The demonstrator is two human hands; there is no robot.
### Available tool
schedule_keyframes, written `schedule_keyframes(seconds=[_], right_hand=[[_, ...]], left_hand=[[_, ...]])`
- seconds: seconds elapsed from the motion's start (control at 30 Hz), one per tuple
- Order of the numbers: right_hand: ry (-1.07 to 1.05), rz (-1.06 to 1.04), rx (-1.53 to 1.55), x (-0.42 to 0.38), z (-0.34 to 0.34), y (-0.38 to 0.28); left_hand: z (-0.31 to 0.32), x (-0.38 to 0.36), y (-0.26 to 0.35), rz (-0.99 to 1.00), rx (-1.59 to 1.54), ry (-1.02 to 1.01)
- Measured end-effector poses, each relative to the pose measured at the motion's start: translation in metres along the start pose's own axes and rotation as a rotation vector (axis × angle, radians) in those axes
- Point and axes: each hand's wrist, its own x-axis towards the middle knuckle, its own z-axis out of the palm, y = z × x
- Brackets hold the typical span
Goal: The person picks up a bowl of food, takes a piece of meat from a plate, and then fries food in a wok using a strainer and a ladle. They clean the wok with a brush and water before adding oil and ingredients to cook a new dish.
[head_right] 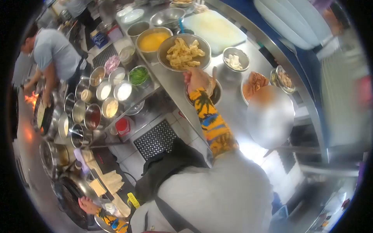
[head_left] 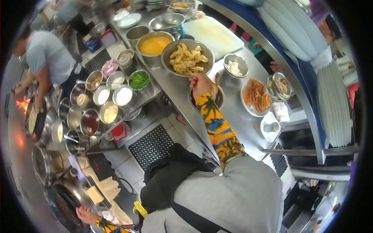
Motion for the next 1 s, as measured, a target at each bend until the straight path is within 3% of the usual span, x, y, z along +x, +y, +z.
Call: schedule_keyframes(seconds=[0.1, 0.17, 0.23, 0.27, 0.3, 0.37, 0.43, 0.47, 0.57, 0.63, 0.7, 0.77, 0.8, 0.83, 0.9, 0.93, 0.97, 1.0], right_hand=[[-0.069, 0.035, 0.071, 0.014, 0.011, 0.007], [-0.161, 0.049, -0.224, -0.011, -0.005, -0.009], [-0.189, -0.009, -0.612, -0.033, -0.035, -0.041], [-0.016, -0.297, -0.848, -0.022, -0.073, -0.037], [0.162, -0.592, -1.072, -0.012, -0.111, -0.034], [0.380, -0.964, -1.427, 0.003, -0.166, -0.043], [0.152, -0.185, -1.088, -0.022, -0.147, -0.064], [0.027, 0.191, -0.889, -0.036, -0.136, -0.069], [-0.102, 0.130, -0.891, -0.028, -0.150, -0.050], [-0.231, 0.024, -1.163, -0.035, -0.132, -0.060], [-0.328, 0.160, -1.044, -0.049, -0.102, -0.059], [-0.600, 0.174, -1.057, -0.045, -0.092, -0.021], [-0.690, 0.240, -1.027, -0.073, -0.045, -0.023], [-0.832, 0.174, -1.076, -0.071, -0.031, 0.004], [-1.004, 0.321, -0.993, -0.118, 0.041, 0.011], [-1.157, 0.165, -0.841, -0.130, 0.060, 0.033], [-1.230, 0.286, -0.893, -0.156, 0.097, 0.011], [-1.214, 0.361, -0.934, -0.155, 0.102, 0.032]], left_hand=[[0.082, -0.010, 0.023, 0.027, 0.114, -0.331], [0.111, -0.043, 0.046, 0.236, 0.318, -0.488], [0.122, -0.078, 0.052, 0.293, 0.246, -0.579], [0.122, -0.092, 0.047, 0.310, 0.213, -0.622], [0.120, -0.101, 0.040, 0.197, 0.169, -0.692], [0.122, -0.120, 0.033, 0.096, 0.182, -0.748], [0.136, -0.135, 0.027, -0.027, 0.117, -0.823], [0.146, -0.143, 0.029, 0.034, 0.073, -0.867], [0.174, -0.154, 0.066, 0.325, 0.168, -0.931], [0.193, -0.160, 0.097, 0.426, 0.127, -1.017], [0.214, -0.172, 0.128, 0.486, -0.006, -1.072], [0.232, -0.173, 0.170, 0.535, 0.069, -1.250], [0.243, -0.172, 0.187, 0.582, 0.045, -1.251], [0.253, -0.169, 0.201, 0.627, 0.019, -1.257], [0.264, -0.157, 0.222, 0.731, -0.041, -1.263], [0.271, -0.150, 0.214, 0.732, -0.088, -1.302], [0.269, -0.141, 0.215, 0.680, -0.132, -1.300], [0.265, -0.126, 0.221, 0.537, -0.048, -1.368]])
